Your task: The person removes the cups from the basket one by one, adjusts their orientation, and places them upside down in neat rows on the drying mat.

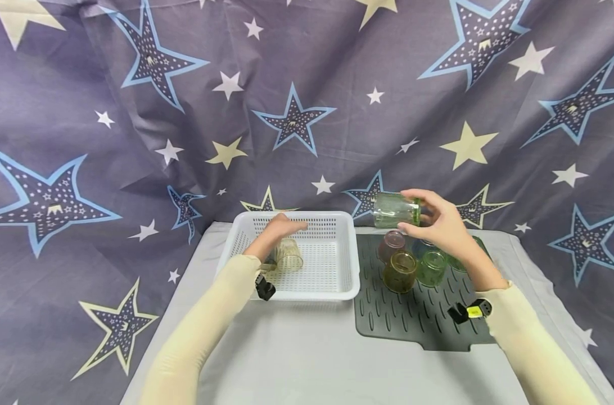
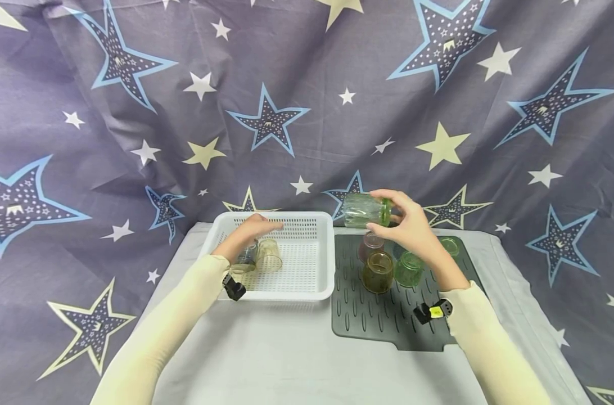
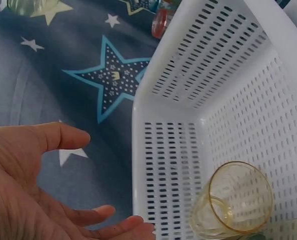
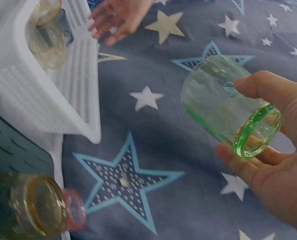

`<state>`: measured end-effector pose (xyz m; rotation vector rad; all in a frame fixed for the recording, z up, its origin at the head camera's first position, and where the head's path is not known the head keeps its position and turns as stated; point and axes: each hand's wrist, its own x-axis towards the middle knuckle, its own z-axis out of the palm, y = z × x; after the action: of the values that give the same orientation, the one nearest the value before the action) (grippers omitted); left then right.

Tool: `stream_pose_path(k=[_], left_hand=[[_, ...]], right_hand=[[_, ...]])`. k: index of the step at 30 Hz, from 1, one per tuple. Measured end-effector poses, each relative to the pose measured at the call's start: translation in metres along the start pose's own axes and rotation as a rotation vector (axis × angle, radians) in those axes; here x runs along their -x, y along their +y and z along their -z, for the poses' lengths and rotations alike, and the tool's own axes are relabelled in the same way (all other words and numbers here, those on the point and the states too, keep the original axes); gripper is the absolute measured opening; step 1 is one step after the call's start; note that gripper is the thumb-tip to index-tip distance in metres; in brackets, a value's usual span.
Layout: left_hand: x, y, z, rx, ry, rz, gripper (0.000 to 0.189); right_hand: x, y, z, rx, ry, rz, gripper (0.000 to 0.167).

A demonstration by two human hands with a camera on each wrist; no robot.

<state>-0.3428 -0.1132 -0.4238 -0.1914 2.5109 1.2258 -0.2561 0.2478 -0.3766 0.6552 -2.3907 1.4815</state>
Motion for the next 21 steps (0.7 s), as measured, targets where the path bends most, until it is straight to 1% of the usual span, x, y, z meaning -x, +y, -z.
stream_pose_path(k=[3, 4, 6, 9, 11, 12, 13, 15, 18, 21], left_hand=[[-0.002, -0.005, -0.001, 0.015, -0.042, 0.008, 0.08], [-0.002, -0.006, -0.001, 0.016, -0.055, 0.014, 0.087], [-0.003, -0.01, -0.003, 0.044, -0.085, 0.032, 0.092], [-0.007, -0.015, -0.006, 0.065, -0.098, 0.047, 0.084], [-0.009, -0.019, -0.007, 0.097, -0.102, 0.047, 0.073], [-0.01, -0.022, -0.007, 0.121, -0.104, 0.043, 0.067], [-0.012, -0.024, -0.007, 0.126, -0.106, 0.046, 0.065], [-0.014, -0.027, -0.006, 0.134, -0.117, 0.06, 0.067], [-0.016, -0.03, -0.004, 0.123, -0.142, 0.081, 0.072], [-0.013, -0.031, -0.002, 0.126, -0.174, 0.087, 0.069]], right_hand=[[0.002, 0.001, 0.012, 0.027, 0.047, -0.005, 0.065], [0.003, 0.001, 0.016, 0.033, 0.063, -0.01, 0.065], [0.005, 0.002, 0.024, 0.052, 0.093, -0.028, 0.065], [0.009, 0.004, 0.036, 0.091, 0.133, -0.068, 0.064], [0.012, 0.006, 0.044, 0.148, 0.146, -0.095, 0.063], [0.014, 0.006, 0.048, 0.179, 0.142, -0.12, 0.063], [0.016, 0.006, 0.052, 0.209, 0.134, -0.148, 0.062], [0.019, 0.006, 0.059, 0.279, 0.1, -0.199, 0.062], [0.022, 0.008, 0.069, 0.36, 0.024, -0.273, 0.063], [0.023, 0.015, 0.077, 0.455, -0.051, -0.3, 0.062]])
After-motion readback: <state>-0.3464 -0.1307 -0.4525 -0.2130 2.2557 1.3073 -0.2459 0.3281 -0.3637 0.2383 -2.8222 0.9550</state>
